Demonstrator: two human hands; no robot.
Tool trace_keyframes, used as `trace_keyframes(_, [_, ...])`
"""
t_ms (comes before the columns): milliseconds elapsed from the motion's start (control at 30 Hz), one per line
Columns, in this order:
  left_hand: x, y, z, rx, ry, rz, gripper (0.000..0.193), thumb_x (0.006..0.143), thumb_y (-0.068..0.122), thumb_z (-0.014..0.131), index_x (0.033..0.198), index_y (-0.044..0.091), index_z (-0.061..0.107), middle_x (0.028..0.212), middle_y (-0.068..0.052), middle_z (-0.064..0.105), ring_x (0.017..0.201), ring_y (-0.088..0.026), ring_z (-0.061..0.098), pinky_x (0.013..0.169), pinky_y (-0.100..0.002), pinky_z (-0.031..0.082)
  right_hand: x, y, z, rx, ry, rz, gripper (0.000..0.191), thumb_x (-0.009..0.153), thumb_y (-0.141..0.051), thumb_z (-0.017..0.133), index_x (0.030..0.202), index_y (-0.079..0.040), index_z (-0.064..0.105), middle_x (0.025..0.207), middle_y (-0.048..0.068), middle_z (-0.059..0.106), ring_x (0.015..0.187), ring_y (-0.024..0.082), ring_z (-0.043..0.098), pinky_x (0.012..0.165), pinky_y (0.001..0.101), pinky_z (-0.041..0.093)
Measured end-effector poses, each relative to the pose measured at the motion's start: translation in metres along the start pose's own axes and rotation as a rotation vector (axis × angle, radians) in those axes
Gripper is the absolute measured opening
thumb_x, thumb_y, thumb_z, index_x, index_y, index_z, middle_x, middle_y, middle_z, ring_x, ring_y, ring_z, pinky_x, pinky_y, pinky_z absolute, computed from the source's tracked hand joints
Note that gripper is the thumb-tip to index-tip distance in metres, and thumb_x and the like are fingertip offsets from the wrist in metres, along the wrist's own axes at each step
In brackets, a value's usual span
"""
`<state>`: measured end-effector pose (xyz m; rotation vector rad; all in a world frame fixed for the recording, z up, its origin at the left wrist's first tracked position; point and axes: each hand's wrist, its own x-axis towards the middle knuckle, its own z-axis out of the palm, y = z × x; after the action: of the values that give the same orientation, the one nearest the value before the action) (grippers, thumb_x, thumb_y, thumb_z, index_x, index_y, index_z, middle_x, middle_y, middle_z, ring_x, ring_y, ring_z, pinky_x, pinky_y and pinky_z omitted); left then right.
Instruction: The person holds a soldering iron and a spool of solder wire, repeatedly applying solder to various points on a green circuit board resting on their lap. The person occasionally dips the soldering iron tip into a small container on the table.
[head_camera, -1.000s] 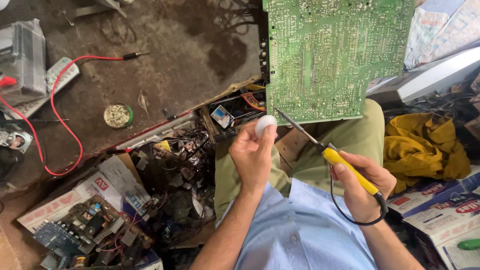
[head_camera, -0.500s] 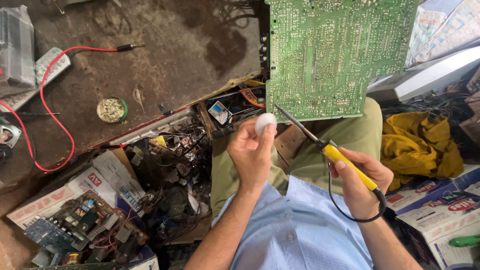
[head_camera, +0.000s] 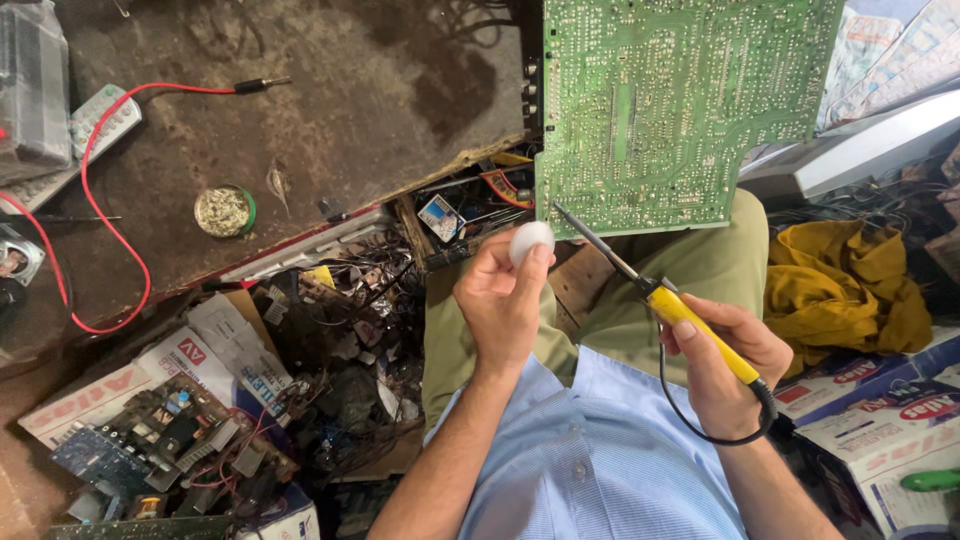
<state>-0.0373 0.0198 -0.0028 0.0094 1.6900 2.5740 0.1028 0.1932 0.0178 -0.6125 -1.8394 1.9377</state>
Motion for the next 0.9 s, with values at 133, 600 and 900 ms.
trace_keyframes(133, [-0.003, -0.007, -0.004, -0.046, -0.002, -0.02, 0.012, 0.098, 0.003, 0.07, 0.107, -0.006, 0.069, 0.114, -0.01, 0.071, 0.092, -0.011, 0.069, 0.085, -0.025, 0.057, -0.001, 0.001, 0.0, -0.016, -0.001, 0.012, 0.023, 0.098, 0.002, 0.067, 0.12, 0.009, 0.066, 0.103, 0.019, 0.073, 0.083, 0.016, 0.07, 0.076, 0.0284, 0.058])
trace_keyframes(600, [-0.065, 0.252, -0.214, 0.716, -0.227, -0.205, 0.043, 0.081, 0.019, 0.074, 0.116, -0.005, 0.07, 0.107, -0.018, 0.076, 0.09, -0.021, 0.074, 0.079, -0.032, 0.058, -0.016, -0.007, -0.057, 0.03, -0.223, -0.115, 0.024, 0.093, -0.003, 0.076, 0.111, 0.01, 0.069, 0.098, 0.021, 0.073, 0.077, 0.021, 0.073, 0.072, 0.0282, 0.06])
trace_keyframes(900, [-0.055, 0.178, -0.31, 1.07, 0.137, -0.641, 0.012, 0.09, 0.01, 0.071, 0.094, -0.001, 0.074, 0.064, -0.01, 0.067, 0.05, -0.015, 0.057, 0.045, -0.031, 0.044, -0.001, -0.018, -0.064, 0.064, -0.191, -0.202, 0.025, 0.102, -0.007, 0.077, 0.115, 0.012, 0.067, 0.106, 0.023, 0.071, 0.085, 0.025, 0.074, 0.078, 0.032, 0.062])
